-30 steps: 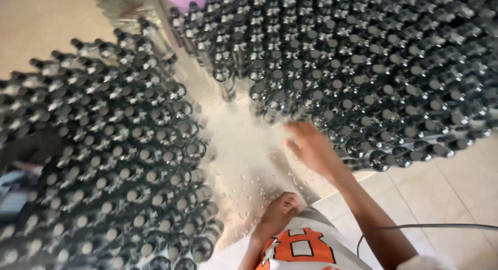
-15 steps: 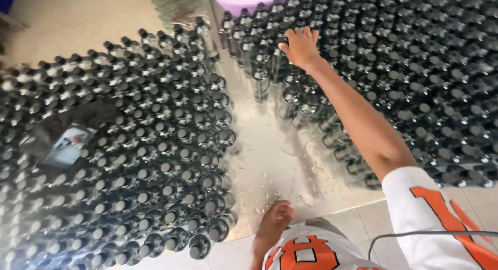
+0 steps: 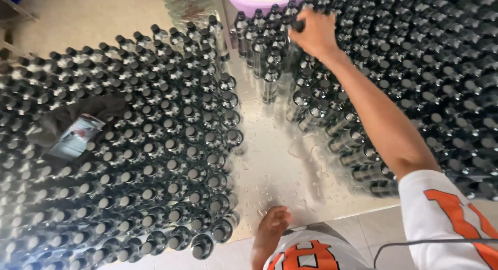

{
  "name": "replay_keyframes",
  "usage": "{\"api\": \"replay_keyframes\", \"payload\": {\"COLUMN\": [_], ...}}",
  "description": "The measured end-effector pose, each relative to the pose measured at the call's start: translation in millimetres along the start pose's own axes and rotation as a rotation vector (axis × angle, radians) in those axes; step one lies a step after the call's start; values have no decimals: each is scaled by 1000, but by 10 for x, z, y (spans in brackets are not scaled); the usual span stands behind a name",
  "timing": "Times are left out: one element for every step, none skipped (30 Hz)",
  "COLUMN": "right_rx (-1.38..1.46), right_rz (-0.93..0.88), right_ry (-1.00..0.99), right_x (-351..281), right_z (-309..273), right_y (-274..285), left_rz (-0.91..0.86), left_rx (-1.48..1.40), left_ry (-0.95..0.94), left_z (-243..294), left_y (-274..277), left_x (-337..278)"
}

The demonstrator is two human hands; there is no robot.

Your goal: Manually placing and tightening caps on plastic water bottles in a production environment.

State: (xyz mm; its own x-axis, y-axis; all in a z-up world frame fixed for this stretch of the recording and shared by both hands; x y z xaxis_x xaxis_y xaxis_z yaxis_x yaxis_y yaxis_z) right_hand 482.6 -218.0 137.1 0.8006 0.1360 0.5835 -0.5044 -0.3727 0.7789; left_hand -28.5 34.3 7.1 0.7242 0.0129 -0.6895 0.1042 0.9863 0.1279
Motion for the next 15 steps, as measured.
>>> {"api": "replay_keyframes", "payload": {"right_rx": [46, 41, 99, 153, 144, 234, 325, 321, 415, 514, 514, 640, 766, 763, 899], "right_rz": [129, 127, 145, 165, 166, 100, 33, 33, 41, 48, 47, -96, -240, -237, -448], "right_ry": [73, 59, 166, 285, 282, 225, 168, 161, 239, 321, 317, 245, 173, 168, -37], "right_x": [37, -49, -132, -159, -264, -385, -505, -620, -741, -856, -1023, -1195, -1371, -1562, -1774], "right_z": [-139, -286, -475, -655, -843, -1040, -1243, -1301, -1388, -1484, -1491, -1499, -1513, -1560, -1591], "right_y": [314, 644, 984, 1341, 1678, 1983, 2286, 2368, 2461, 2544, 2465, 2354, 2242, 2156, 2006], "left_rz": [-23, -33, -11, 11, 2, 88, 175, 168, 231, 299, 296, 301, 306, 300, 138], "left_rx": [38, 48, 28, -1, 1, 22, 42, 45, 42, 38, 39, 76, 112, 115, 105], "left_ry": [-77, -71, -134, -207, -211, -403, -595, -593, -799, -1005, -1002, -1039, -1076, -1078, -890], "left_z": [30, 183, 359, 564, 669, 813, 952, 1061, 1217, 1358, 1418, 1490, 1563, 1617, 1637], "left_y": [-24, -7, 15, -4, -2, 40, 79, 94, 123, 150, 176, 210, 243, 284, 295], "left_x": [7, -71, -150, -187, -182, -216, -262, -229, -235, -252, -226, -205, -183, -208, -183]}}
Point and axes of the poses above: each hand's wrist, its own x-axis towards the middle knuckle, its own y-axis out of the back of the hand, z = x × y, the point moved 3 cm from there along x, towards the middle knuckle, and after that the axes turned 11 degrees about z, right-handed, at the moved point
